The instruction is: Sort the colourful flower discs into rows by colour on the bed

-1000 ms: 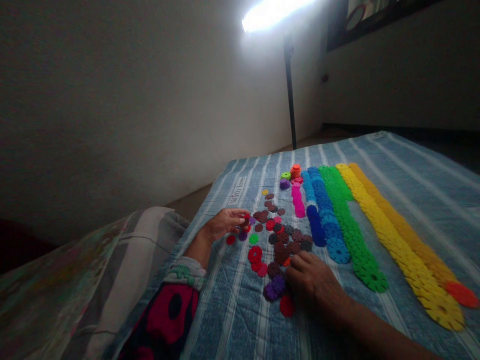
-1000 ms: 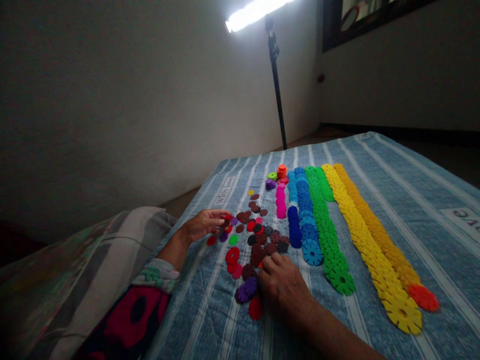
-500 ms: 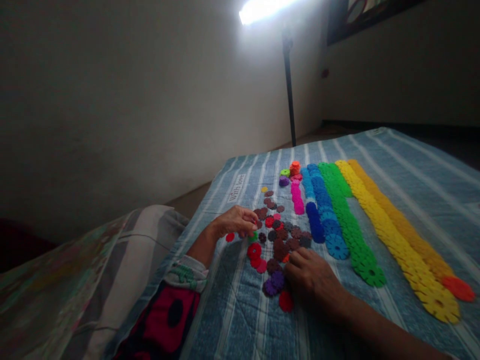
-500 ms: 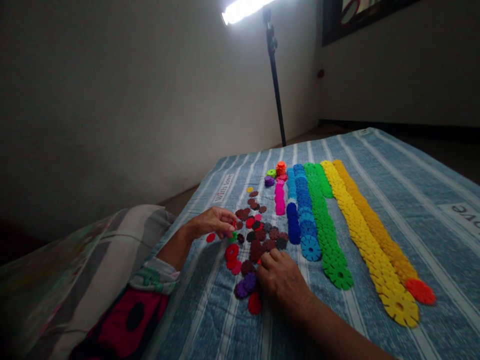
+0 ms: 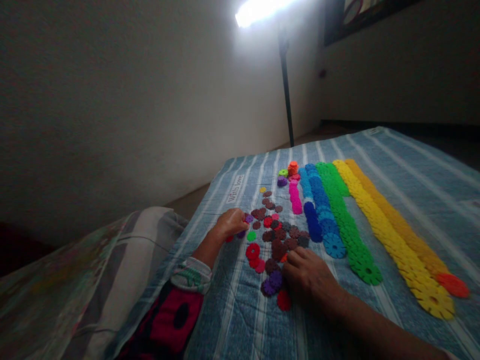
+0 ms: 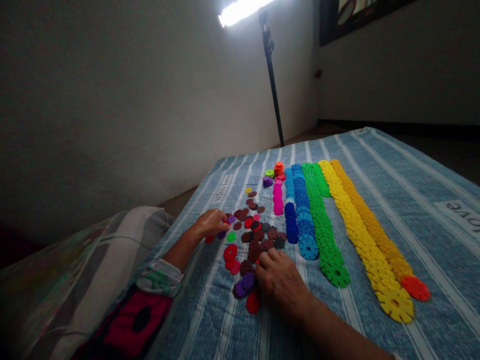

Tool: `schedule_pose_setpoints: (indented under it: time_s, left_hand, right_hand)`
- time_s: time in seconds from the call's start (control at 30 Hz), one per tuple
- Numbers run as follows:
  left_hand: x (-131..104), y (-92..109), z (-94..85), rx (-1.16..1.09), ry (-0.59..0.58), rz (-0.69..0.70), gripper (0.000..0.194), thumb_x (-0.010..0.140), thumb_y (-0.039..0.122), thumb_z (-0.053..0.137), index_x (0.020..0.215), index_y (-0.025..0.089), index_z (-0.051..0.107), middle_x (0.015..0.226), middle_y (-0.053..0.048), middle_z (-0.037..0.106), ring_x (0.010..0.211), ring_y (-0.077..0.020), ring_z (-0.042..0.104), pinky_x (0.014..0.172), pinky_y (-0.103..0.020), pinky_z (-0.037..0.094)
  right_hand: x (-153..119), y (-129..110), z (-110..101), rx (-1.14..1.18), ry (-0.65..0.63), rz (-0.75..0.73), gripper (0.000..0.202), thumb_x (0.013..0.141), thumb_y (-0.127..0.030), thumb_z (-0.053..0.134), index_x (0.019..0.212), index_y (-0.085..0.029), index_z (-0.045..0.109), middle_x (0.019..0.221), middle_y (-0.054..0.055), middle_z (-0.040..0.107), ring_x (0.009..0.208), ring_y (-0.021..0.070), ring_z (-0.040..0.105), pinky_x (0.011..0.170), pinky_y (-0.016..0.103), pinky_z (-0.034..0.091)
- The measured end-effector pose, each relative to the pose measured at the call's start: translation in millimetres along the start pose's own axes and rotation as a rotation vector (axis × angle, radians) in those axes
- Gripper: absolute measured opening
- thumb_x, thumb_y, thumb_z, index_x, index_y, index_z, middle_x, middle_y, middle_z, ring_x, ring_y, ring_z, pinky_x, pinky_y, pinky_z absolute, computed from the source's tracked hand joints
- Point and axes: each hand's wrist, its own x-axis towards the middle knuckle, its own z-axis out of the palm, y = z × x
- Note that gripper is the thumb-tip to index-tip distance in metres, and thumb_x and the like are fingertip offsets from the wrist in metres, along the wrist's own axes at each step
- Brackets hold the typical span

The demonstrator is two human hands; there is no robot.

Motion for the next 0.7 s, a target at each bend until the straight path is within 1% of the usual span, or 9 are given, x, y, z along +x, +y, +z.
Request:
schedule_pose_setpoints:
  time_s: [0.07,0.17,0.27,0.5,0.6,0.7]
  left_hand:
    - [-1,4,-0.1,0.021,-0.002,-0.002,0.012,0.065,0.027,0.063,0.064,0.017,0.07,0.058,-0.003,0.063,0.061,-0.0146,0.058,0.051,-0.022,0.032]
    - [-1,7,-0.3,0.049,0.002,-0.024,0.012,0.064,0.026,0.064,0.067,0.017,0.071,0.061,-0.003,0.065,0.064,-0.0162,0.06,0.052,-0.022,0.034]
    - [-2,8,-1.1,0.059,-0.008,-0.007,0.012,0.063,0.024,0.063,0.068,0.018,0.071,0.062,-0.003,0.066,0.064,-0.0162,0.06,0.053,-0.022,0.035]
    - [-1,6,-0.5,0.082,-0.027,0.005,0.015,0.062,0.02,0.058,0.068,0.016,0.071,0.061,-0.003,0.064,0.059,-0.015,0.057,0.05,-0.023,0.031]
    - [2,4,-5.8,0.102,-0.025,0.028,0.017,0.065,0.021,0.056,0.07,0.015,0.071,0.064,-0.005,0.066,0.06,-0.0158,0.057,0.051,-0.024,0.03]
    - [7,8,-18.1,0.092,0.023,0.058,0.02,0.067,0.023,0.056,0.073,0.015,0.073,0.069,-0.006,0.068,0.065,-0.0169,0.06,0.054,-0.024,0.034]
  right_hand:
    - [0,0,-1,-0.004,0.004,-0.005,0.016,0.085,-0.014,0.064,0.071,-0.019,0.056,0.073,0.002,0.055,0.071,0.0171,0.042,0.062,0.032,0.027]
    - [2,0,-3,-0.008,-0.007,-0.013,0.016,0.086,-0.014,0.062,0.072,-0.019,0.057,0.073,0.003,0.056,0.07,0.0169,0.042,0.062,0.032,0.027]
    - [3,-1,-6,-0.003,-0.026,-0.008,0.016,0.087,-0.015,0.062,0.072,-0.019,0.058,0.074,0.003,0.057,0.07,0.0168,0.042,0.061,0.032,0.027]
    - [3,-3,-4,0.019,-0.026,0.029,0.017,0.083,-0.013,0.067,0.072,-0.019,0.057,0.075,0.001,0.056,0.071,0.0167,0.042,0.063,0.032,0.028]
    - [3,-3,-1,0.026,0.004,0.033,0.018,0.08,-0.014,0.071,0.071,-0.02,0.056,0.075,0.0,0.056,0.071,0.0172,0.042,0.062,0.032,0.027]
    - [3,-3,0,0.046,0.01,0.036,0.018,0.079,-0.014,0.072,0.072,-0.02,0.056,0.077,0.0,0.057,0.072,0.0174,0.042,0.062,0.032,0.028]
